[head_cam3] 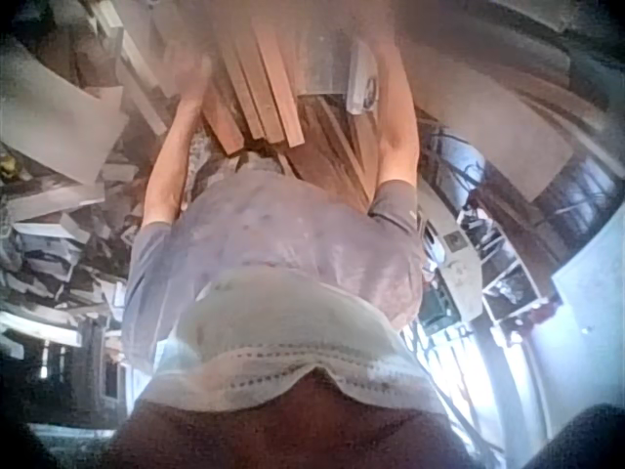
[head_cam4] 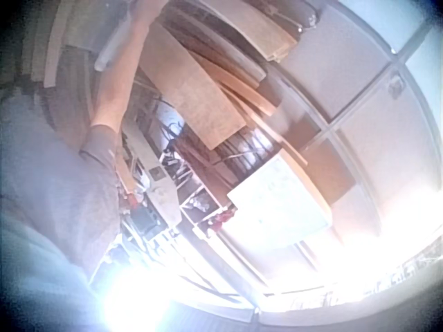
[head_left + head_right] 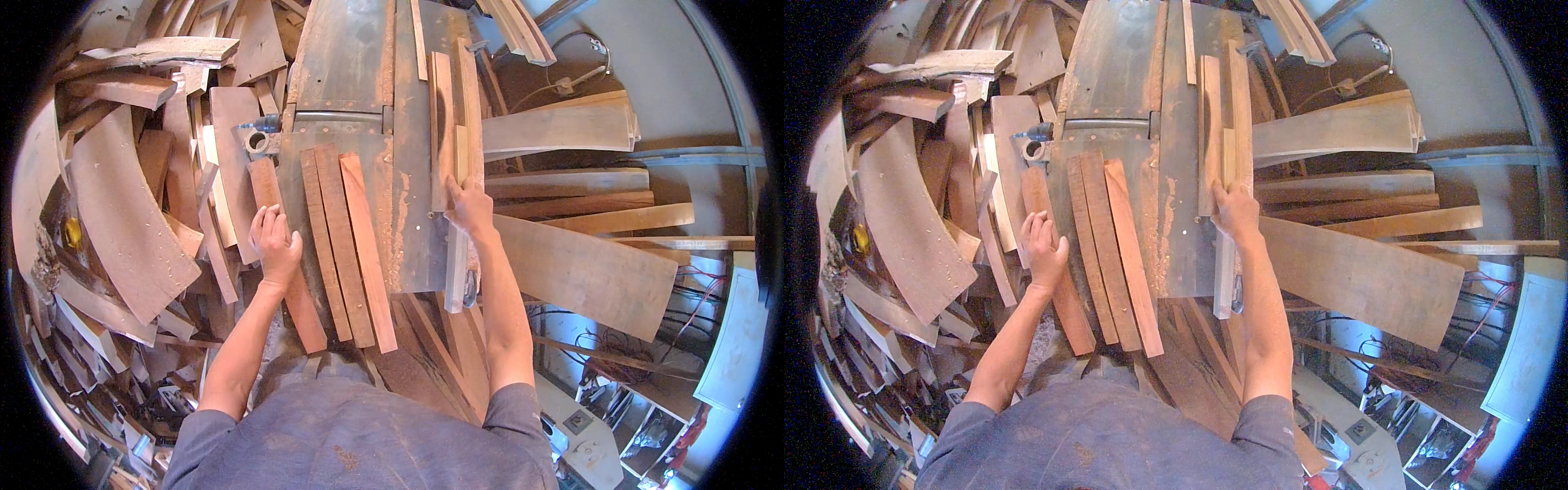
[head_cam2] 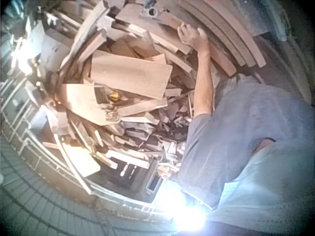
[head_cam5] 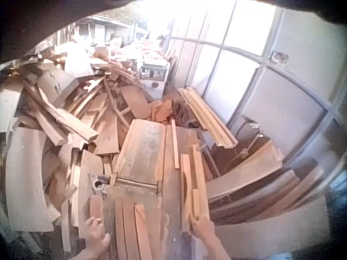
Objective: The person uses a table saw to cut multiple wooden planks into smaller pieces. They feed the planks through the saw blade one by one, guiding them with both hands, and then stack the cut pieces on the table surface.
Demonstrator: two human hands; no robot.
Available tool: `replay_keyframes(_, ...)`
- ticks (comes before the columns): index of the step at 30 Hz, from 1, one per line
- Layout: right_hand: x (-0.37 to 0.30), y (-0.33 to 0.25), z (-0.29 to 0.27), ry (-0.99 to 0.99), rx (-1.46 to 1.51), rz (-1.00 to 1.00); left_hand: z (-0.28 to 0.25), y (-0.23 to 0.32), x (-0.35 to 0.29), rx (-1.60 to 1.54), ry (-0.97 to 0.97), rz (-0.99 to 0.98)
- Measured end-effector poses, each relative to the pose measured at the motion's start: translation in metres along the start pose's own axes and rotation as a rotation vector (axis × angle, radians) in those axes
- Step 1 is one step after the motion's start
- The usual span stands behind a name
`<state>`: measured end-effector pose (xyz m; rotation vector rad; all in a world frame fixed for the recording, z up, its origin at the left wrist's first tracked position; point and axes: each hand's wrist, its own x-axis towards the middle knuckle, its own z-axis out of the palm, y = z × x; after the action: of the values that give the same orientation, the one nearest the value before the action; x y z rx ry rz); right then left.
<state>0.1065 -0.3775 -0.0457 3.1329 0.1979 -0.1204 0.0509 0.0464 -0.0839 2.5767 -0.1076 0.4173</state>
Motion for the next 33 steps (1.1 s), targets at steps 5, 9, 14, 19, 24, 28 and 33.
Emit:
replay_keyframes(5,0.009,0.006,0.001,-0.001,-0.003,-0.004,-0.001,0.001,0.0,-0.022,-0.007,-0.018)
replay_keyframes(9,0.016,0.006,0.0,-0.037,-0.002,0.021,0.0,0.0,0.0,-0.014,0.003,0.002)
replay_keyframes(14,0.025,0.009,-0.005,-0.007,0.029,-0.004,-0.004,0.003,0.003,0.003,-0.008,0.01)
replay_keyframes(19,0.036,0.01,-0.006,0.014,0.062,0.022,-0.001,0.001,0.003,-0.004,0.003,0.022)
replay_keyframes(24,0.047,0.01,-0.016,-0.011,0.082,0.031,-0.004,0.006,0.004,0.011,-0.012,0.012)
replay_keyframes(28,0.055,0.015,-0.013,-0.041,0.056,0.042,-0.004,0.006,0.003,0.033,-0.025,0.014)
replay_keyframes(33,0.069,0.019,-0.01,-0.08,0.038,0.087,-0.005,0.006,0.004,0.023,-0.044,0.011)
